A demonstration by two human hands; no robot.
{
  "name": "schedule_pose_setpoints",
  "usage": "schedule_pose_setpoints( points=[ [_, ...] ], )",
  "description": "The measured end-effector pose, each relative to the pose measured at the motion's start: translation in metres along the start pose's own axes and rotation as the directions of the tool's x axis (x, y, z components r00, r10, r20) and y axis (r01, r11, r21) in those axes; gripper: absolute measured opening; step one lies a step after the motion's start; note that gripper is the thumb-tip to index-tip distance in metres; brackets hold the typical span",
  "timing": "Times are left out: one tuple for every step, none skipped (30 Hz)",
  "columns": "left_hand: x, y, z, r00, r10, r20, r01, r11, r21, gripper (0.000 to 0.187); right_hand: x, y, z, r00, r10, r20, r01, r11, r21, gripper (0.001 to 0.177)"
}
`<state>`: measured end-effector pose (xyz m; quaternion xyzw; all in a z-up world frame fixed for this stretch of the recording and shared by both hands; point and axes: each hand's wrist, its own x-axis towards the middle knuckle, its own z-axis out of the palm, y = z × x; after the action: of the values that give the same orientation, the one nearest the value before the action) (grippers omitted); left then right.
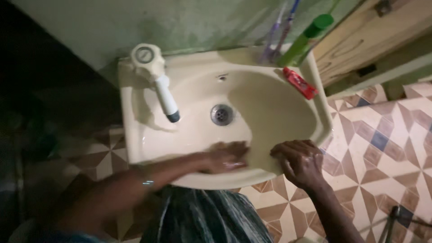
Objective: The person turns on the tap and washes their hands under running water in a bathroom sink. They rub their hands together, rinse, and repeat the process before turning the tap off.
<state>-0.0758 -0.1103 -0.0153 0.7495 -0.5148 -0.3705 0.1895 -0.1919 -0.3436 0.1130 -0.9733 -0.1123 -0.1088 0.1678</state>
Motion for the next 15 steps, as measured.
schedule_pose_setpoints(
  points=[
    [-0.034, -0.018, -0.008, 0.999, -0.010, 0.046, 0.006, 0.996, 0.092, 0.083, 0.001, -0.003, -0.001, 1.000, 0.007, 0.000, -0.007, 1.000, -0.006, 0.021],
    [-0.060, -0.030, -0.017, 0.995, -0.021, 0.093, 0.004, 0.983, 0.182, 0.082, 0.001, -0.006, -0.002, 1.000, 0.017, -0.001, -0.017, 1.000, -0.015, 0.021],
    [-0.086, -0.046, -0.033, 0.980, -0.180, 0.081, 0.153, 0.953, 0.262, 0.083, 0.002, -0.009, -0.003, 1.000, 0.027, -0.001, -0.027, 0.999, -0.023, 0.020],
    [-0.105, -0.059, -0.050, 0.942, -0.331, 0.059, 0.293, 0.894, 0.338, 0.085, 0.003, -0.012, -0.003, 1.000, 0.025, -0.015, -0.025, 1.000, -0.013, 0.020],
    [-0.107, -0.059, -0.055, 0.941, -0.338, 0.001, 0.302, 0.843, 0.446, 0.091, 0.004, -0.014, -0.003, 0.999, 0.023, -0.028, -0.023, 1.000, -0.002, 0.020],
    [-0.104, -0.061, -0.056, 0.941, -0.334, -0.055, 0.308, 0.778, 0.547, 0.098, 0.005, -0.016, -0.003, 0.999, 0.026, -0.041, -0.026, 1.000, 0.005, 0.020],
    [-0.098, -0.066, -0.055, 0.940, -0.322, -0.109, 0.315, 0.702, 0.639, 0.105, 0.005, -0.019, -0.003, 0.998, 0.036, -0.044, -0.036, 0.999, 0.003, 0.019],
    [-0.087, -0.075, -0.055, 0.944, -0.247, -0.219, 0.329, 0.726, 0.604, 0.105, 0.004, -0.021, -0.004, 0.998, 0.046, -0.046, -0.046, 0.999, -0.002, 0.019],
    [-0.072, -0.084, -0.054, 0.929, -0.172, -0.328, 0.339, 0.750, 0.568, 0.105, 0.005, -0.021, -0.004, 0.997, 0.055, -0.048, -0.056, 0.998, -0.008, 0.019],
    [-0.056, -0.094, -0.051, 0.899, -0.095, -0.428, 0.337, 0.773, 0.537, 0.106, 0.006, -0.023, -0.004, 0.996, 0.079, -0.040, -0.080, 0.997, -0.010, 0.018],
    [-0.039, -0.101, -0.044, 0.869, -0.037, -0.493, 0.335, 0.778, 0.531, 0.102, 0.007, -0.023, -0.004, 0.994, 0.103, -0.031, -0.103, 0.995, -0.012, 0.019],
    [-0.021, -0.107, -0.037, 0.831, 0.020, -0.556, 0.334, 0.782, 0.526, 0.099, 0.008, -0.024, -0.004, 0.992, 0.125, -0.024, -0.125, 0.992, -0.014, 0.019],
    [0.000, -0.110, -0.030, 0.785, 0.076, -0.615, 0.332, 0.786, 0.521, 0.096, 0.007, -0.025, -0.004, 0.992, 0.116, -0.042, -0.117, 0.993, -0.014, 0.018],
    [0.025, -0.106, -0.022, 0.801, 0.012, -0.598, 0.338, 0.816, 0.469, 0.090, 0.008, -0.027, -0.005, 0.992, 0.104, -0.065, -0.105, 0.994, -0.013, 0.018],
    [0.052, -0.092, -0.012, 0.815, -0.052, -0.577, 0.347, 0.841, 0.415, 0.084, 0.009, -0.027, -0.005, 0.992, 0.091, -0.087, -0.093, 0.996, -0.012, 0.017]
  ],
)
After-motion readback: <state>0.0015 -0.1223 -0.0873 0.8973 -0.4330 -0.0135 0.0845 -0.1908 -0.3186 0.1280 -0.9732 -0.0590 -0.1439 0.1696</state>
